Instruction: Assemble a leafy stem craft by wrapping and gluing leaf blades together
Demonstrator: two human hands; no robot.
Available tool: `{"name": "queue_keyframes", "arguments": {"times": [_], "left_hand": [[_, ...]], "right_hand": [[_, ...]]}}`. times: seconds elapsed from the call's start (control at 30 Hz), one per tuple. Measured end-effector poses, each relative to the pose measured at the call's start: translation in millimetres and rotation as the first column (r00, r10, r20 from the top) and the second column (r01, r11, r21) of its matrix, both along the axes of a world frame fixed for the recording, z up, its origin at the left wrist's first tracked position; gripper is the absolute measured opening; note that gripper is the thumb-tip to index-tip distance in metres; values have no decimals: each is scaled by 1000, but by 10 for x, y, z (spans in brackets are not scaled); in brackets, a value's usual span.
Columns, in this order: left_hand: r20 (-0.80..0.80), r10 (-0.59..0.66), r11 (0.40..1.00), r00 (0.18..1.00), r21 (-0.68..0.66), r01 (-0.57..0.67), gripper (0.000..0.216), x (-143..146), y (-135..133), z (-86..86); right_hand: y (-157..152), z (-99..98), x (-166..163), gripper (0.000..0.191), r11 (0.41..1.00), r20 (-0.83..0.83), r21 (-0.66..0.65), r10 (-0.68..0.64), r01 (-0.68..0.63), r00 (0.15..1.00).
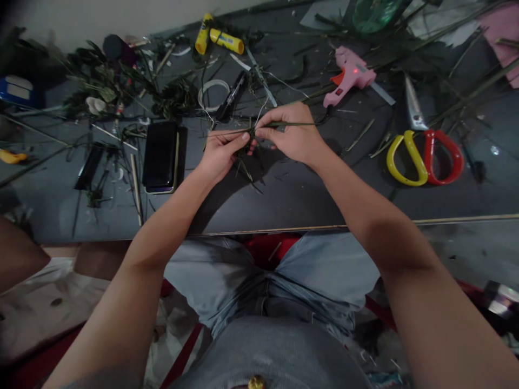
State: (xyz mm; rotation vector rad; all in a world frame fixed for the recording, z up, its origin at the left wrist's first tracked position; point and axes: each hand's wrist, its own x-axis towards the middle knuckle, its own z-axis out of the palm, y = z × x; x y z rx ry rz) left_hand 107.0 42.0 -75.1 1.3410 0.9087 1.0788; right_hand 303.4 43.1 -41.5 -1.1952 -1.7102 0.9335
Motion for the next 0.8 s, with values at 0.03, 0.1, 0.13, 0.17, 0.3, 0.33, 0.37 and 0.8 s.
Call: {"name": "queue_keyframes", "arguments": {"times": [0.03,0.1,0.13,0.17,0.3,0.33,0.37,0.8], "left_hand": [[-1,-7,1000,1000,9,7,29,-2,0,2],[-12,-18,1000,1000,21,18,32,-2,0,7],[-19,-22,1000,1000,21,22,32,1,0,10],[-25,-27,999,999,16,27,32,5,-1,12],[-38,-19,1000,999,7,19,27,28,-4,16],[-42,-10,1000,999,9,10,24,33,-8,18],[-48,-1,1000,999,11,2,20,35,-13,22],[-89,10,994,996,111,0,27,26,-36,34]], "right_hand": [[1,8,2,4,1000,3,4,12,-12,1000],[-1,29,10,3,999,-2,20,49,-49,999],[-3,42,15,3,997,-3,26,73,-73,997],[-6,55,21,4,995,-1,30,96,-96,995],[-24,100,44,6,993,71,34,108,-110,992],[-27,106,48,6,994,95,49,90,-95,991],[-29,111,50,6,995,114,66,72,-80,991],[-14,94,46,10,986,176,162,17,-45,984]]}}
